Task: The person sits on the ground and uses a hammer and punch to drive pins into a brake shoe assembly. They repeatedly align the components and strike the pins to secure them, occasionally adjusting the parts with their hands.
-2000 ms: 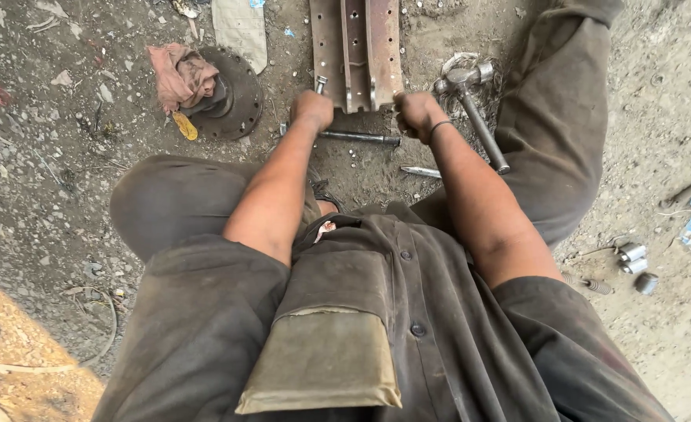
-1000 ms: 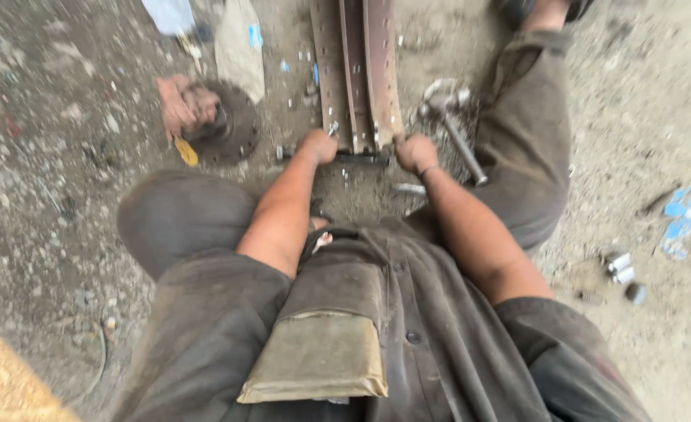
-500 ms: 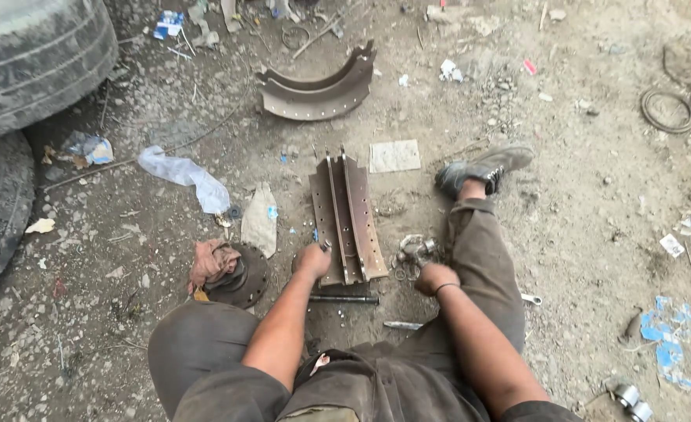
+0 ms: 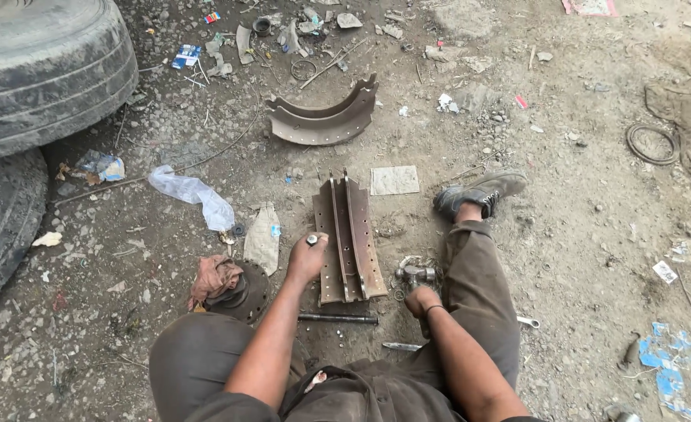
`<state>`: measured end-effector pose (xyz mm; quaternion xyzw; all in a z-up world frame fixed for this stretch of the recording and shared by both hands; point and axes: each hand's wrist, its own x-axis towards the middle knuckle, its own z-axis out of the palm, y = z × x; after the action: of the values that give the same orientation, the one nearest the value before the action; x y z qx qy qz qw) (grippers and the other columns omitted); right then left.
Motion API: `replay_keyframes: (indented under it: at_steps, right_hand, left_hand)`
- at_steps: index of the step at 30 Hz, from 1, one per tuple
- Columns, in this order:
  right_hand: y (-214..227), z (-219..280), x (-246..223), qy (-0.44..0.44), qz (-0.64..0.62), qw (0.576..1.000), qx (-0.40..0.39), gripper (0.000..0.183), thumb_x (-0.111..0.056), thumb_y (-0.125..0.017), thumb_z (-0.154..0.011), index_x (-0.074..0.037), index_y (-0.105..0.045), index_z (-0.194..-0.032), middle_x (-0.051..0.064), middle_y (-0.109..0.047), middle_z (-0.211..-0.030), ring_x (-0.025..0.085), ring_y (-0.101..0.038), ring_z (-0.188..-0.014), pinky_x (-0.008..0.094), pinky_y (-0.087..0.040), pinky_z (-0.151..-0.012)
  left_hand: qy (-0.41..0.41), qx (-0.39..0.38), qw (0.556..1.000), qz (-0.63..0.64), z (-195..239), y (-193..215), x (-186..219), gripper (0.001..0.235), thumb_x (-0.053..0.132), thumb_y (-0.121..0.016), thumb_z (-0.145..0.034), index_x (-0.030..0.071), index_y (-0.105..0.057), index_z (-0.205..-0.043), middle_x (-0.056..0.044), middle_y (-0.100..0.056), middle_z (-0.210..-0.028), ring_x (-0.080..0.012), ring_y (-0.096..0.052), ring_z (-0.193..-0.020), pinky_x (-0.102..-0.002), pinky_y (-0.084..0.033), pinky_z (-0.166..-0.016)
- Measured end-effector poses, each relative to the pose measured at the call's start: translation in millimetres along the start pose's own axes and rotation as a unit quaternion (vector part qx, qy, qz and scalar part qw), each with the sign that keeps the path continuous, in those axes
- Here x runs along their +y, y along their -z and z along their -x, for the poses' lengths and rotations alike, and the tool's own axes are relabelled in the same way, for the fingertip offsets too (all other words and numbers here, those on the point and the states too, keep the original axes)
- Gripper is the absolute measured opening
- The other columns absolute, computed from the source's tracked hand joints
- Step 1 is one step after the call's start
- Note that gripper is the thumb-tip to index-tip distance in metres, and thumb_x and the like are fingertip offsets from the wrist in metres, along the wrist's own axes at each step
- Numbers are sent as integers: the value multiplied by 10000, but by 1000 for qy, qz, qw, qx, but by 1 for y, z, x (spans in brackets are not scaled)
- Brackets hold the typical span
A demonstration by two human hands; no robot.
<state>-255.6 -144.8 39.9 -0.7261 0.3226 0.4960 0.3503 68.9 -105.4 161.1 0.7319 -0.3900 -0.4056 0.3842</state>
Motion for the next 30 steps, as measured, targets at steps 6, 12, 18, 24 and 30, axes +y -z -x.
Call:
replay_keyframes:
  at_steps: [6, 12, 18, 24, 30]
  right_hand:
    - [-30, 15, 4, 19, -192, 955, 227, 195, -144, -602, -897, -42, -766, -925, 174, -772, -852, 263, -739, -708, 402, -568, -610]
    - [-35, -4, 13, 10, -344, 918, 199, 235, -246, -590, -904, -81, -745, -968, 118, -761, -788, 261, -732, -643, 427, -563, -578]
    - [-33, -1, -8, -136, -362, 912, 139, 280, -146, -570, -889, 31, -763, -788, 172, -769, -781, 266, -751, -675, 406, -596, -645]
    - [-27, 11, -17, -159, -323, 927, 101, 272, -101, -551, -890, 34, -764, -788, 181, -761, -793, 274, -756, -702, 391, -597, -665]
    - [-22, 3, -17, -175, -299, 933, 96, 291, -128, -542, -906, 27, -775, -824, 159, -773, -815, 256, -763, -722, 379, -602, -698]
  left_hand:
    - [50, 28, 992, -113, -29, -14, -69, 381, 403, -689, -948, 79, -745, -1141, -217, -742, -1104, -387, -696, -1059, -463, -548, -885]
    - [38, 79, 996, -1, -67, -25, -110, 350, 259, -663, -864, 34, -707, -1128, -208, -759, -1038, -354, -737, -968, -461, -561, -820]
    - [56, 59, 972, 220, -63, -25, -116, 220, 34, -594, -858, 64, -759, -1001, -46, -740, -889, -154, -672, -795, -324, -538, -740]
    - [101, 42, 967, 228, -59, -34, -101, 213, 22, -582, -858, 64, -732, -1003, -3, -711, -852, -110, -623, -718, -285, -521, -660]
    - [137, 18, 975, 176, -54, -40, -90, 190, 53, -564, -882, 85, -713, -996, -2, -682, -799, -93, -596, -621, -282, -503, -551]
